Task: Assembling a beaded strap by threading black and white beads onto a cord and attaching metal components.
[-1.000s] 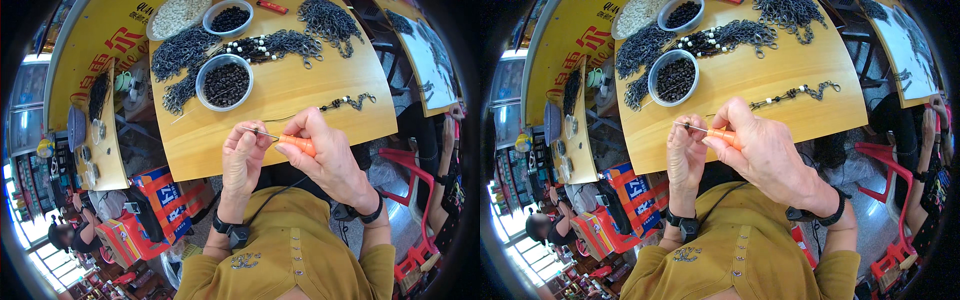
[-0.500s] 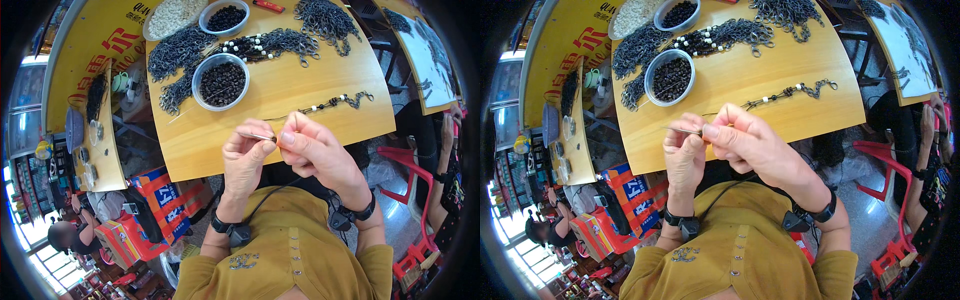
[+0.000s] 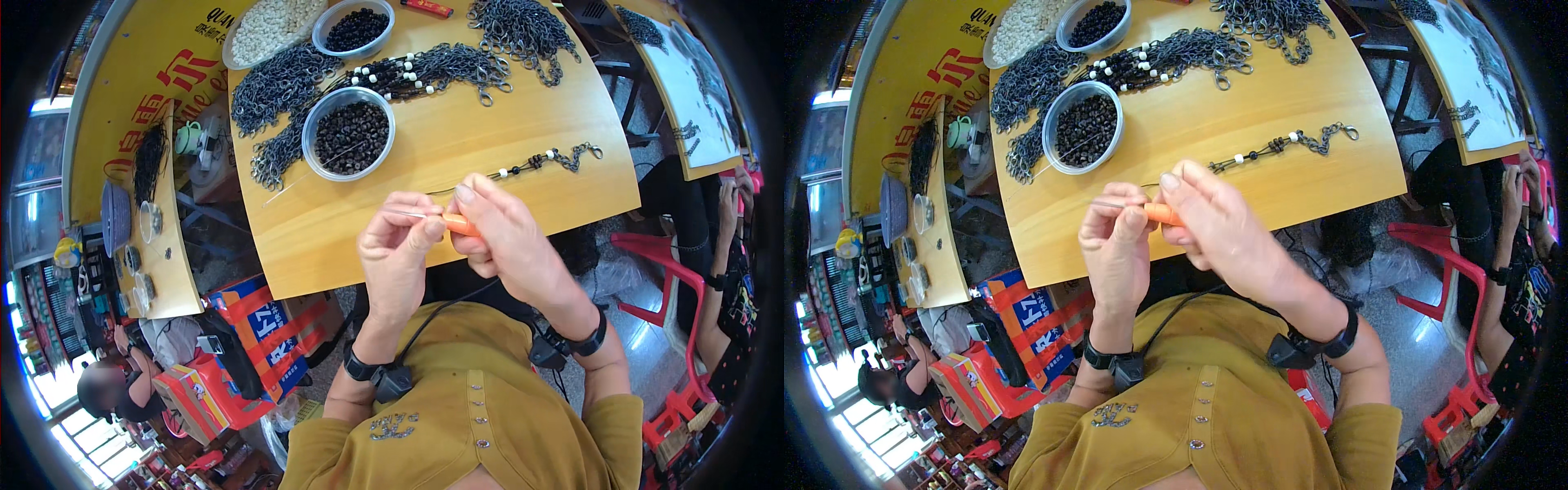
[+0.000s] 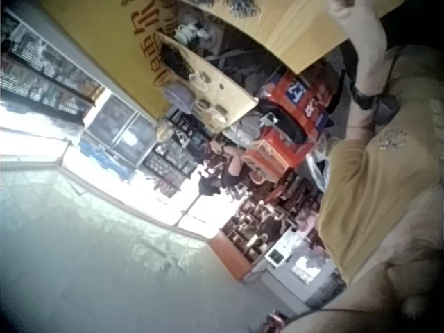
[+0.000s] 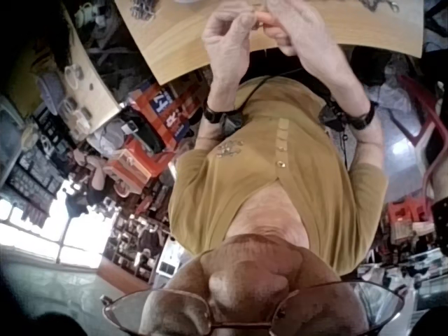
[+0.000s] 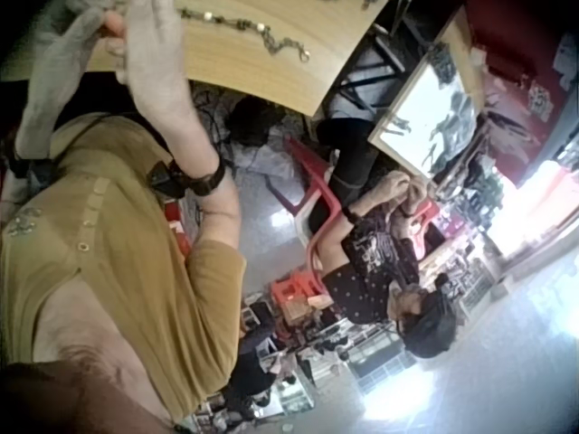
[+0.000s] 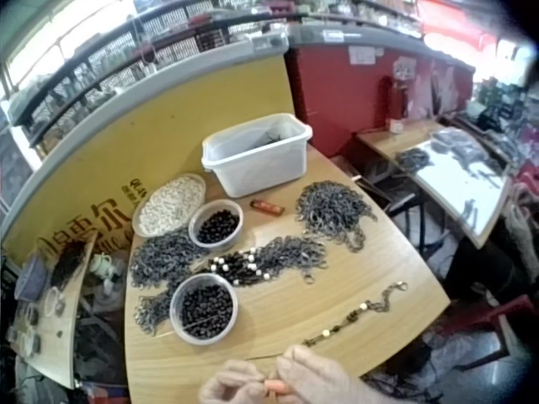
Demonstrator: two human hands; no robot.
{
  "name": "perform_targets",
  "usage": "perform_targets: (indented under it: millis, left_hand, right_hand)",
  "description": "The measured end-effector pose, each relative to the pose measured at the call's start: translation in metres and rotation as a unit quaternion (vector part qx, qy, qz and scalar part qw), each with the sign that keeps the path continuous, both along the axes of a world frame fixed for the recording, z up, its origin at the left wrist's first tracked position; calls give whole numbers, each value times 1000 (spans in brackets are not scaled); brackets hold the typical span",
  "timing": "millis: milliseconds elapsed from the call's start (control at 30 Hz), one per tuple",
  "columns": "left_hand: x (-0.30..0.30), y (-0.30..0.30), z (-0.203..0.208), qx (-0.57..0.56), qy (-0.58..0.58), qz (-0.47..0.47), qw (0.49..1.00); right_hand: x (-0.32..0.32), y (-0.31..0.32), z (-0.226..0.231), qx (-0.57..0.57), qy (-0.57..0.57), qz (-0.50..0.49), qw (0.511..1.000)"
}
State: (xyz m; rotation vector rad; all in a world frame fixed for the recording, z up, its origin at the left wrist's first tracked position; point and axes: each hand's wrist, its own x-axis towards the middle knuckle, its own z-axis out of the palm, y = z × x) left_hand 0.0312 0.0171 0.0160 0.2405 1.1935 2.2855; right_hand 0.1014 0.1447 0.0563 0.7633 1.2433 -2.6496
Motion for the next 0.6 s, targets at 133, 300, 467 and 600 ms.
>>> perform_targets:
  millis: [133,300,467,600]
  left_hand:
    - [-9,-2,1,-21,119,-11,993]
    - [-9,3,6,-89,29,-29,995]
    - [-9,9,-5,-73,-45,-8,996]
    - [-12,7,-11,-80,-64,-13,995]
  right_hand:
    - [-2,13,-11,-260,-15,97,961]
    - [-1,-8,-20,658,145,-72,735]
    - [-2,6,-23,645,140,0,751]
    - [6,24,-12,567,117,97,809]
